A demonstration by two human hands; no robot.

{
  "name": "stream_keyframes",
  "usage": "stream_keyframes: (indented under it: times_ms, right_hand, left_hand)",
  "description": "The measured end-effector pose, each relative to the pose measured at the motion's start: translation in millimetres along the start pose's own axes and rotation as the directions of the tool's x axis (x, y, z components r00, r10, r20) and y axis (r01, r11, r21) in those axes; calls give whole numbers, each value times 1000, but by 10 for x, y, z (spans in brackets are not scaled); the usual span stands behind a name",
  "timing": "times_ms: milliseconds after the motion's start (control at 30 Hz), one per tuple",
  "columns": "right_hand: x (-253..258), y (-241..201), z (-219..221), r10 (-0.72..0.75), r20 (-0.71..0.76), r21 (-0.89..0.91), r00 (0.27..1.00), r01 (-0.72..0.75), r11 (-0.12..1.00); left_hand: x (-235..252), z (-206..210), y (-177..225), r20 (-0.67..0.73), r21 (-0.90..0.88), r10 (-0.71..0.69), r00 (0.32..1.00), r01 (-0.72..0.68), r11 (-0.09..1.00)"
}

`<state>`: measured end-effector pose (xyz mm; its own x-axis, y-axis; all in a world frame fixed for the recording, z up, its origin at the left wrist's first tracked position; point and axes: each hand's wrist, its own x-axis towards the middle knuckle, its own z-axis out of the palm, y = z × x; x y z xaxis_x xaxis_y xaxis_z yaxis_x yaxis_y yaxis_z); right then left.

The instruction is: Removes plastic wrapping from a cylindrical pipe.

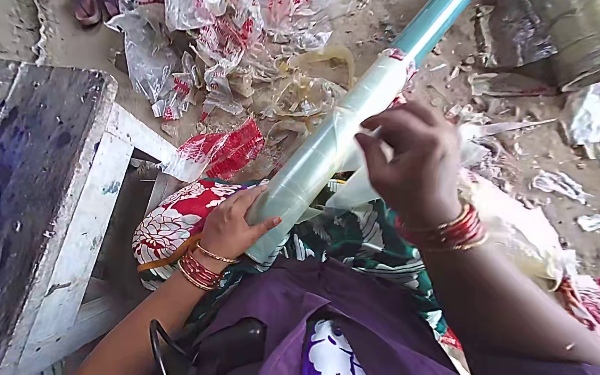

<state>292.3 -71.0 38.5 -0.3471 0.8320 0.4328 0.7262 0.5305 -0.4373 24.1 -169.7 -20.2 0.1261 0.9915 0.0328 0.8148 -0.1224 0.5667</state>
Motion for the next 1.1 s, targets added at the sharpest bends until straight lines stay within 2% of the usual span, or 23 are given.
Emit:
stream_keyframes:
  times_ms: [67,133,167,233,300,367,433,567,733,900,1100]
  right_hand:
    - [-258,-184,254,-205,147,121,968,188,975]
    - [-391,-193,489,-293,260,190,920,249,950]
    - [-419,-151,585,-313,270,202,911,264,943]
    - [-430,-73,701,-323,245,239,914,266,934]
    - [-409,-44,773,-317,206,266,926,259,929]
    - [-365,-30,815,-311,193,307,931,244,920]
    - [-280,-14,819,-309,208,358,928,222,907]
    - [-73,-56,791,-347,180,416,920,249,874]
    - [-13,-368,899,-404,192,441,894,289,849]
    - [-144,-559,1012,-461,246,419,852,336,844]
    - [-144,-554,955,-496,292,414,817,360,836]
  left_hand:
    - [-68,71,25,-39,50,79,996,-77,996]
    - [-60,75,32,-47,36,73,996,-72,997]
    - [-74,70,27,-45,19,56,997,-55,998]
    - [-175,78,31,-10,38,36,999,-35,999]
    - [-304,150,68,14,148,45,999,-46,988]
    - [-365,218,70,-60,241,77,995,-60,969]
    - [-342,170,51,-82,259,64,995,-41,965]
    - [-242,-16,-54,-32,159,-16,999,21,987]
    - [-175,-112,-137,57,-27,-112,992,113,993]
    - [-148,-109,-157,48,-61,-95,994,98,993]
    - [-126,-94,-178,59,-70,-94,994,98,993]
